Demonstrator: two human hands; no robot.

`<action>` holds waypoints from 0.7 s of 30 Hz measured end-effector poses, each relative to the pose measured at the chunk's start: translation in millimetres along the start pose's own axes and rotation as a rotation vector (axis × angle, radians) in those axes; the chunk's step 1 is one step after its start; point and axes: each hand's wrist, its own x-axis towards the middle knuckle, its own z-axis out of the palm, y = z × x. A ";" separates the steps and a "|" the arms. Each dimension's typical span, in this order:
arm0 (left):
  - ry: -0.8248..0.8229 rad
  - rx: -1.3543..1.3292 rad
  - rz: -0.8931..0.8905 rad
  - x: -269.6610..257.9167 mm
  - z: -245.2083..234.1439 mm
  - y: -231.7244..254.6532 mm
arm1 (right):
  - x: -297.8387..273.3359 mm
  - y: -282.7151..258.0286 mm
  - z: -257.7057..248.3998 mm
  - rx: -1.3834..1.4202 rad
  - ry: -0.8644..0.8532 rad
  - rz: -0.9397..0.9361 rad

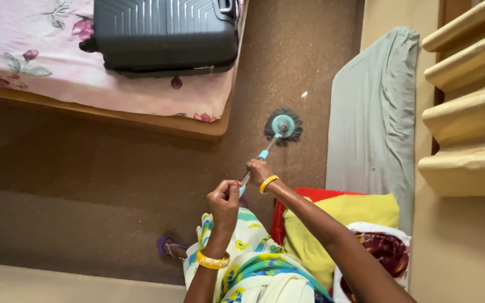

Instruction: The person mops the bedroom floor using a spin mop, moving around furniture such as a bed, suitcase, and wooden cabinet. The person briefly opens a drawer under the cabinet before continuing to mop the floor.

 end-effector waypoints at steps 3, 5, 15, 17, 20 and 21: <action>0.009 0.011 0.005 -8.4 -48.5 11.8 | 9.3 -45.6 21.6 -0.027 -0.032 -0.021; 0.009 0.020 -0.033 -16.4 -91.1 20.4 | 14.6 -80.5 36.4 -0.010 -0.070 -0.027; 0.030 0.055 0.021 -29.0 -319.4 91.4 | 41.3 -301.1 135.6 0.107 0.036 -0.105; 0.080 0.107 0.041 -33.3 -350.8 104.6 | 48.3 -334.5 150.8 0.182 0.071 -0.119; 0.109 0.022 0.077 -30.3 -379.6 109.6 | 55.8 -363.2 167.3 0.237 0.091 -0.114; 0.107 -0.020 0.084 -30.9 -384.8 107.2 | 56.4 -366.7 170.9 0.248 0.090 -0.115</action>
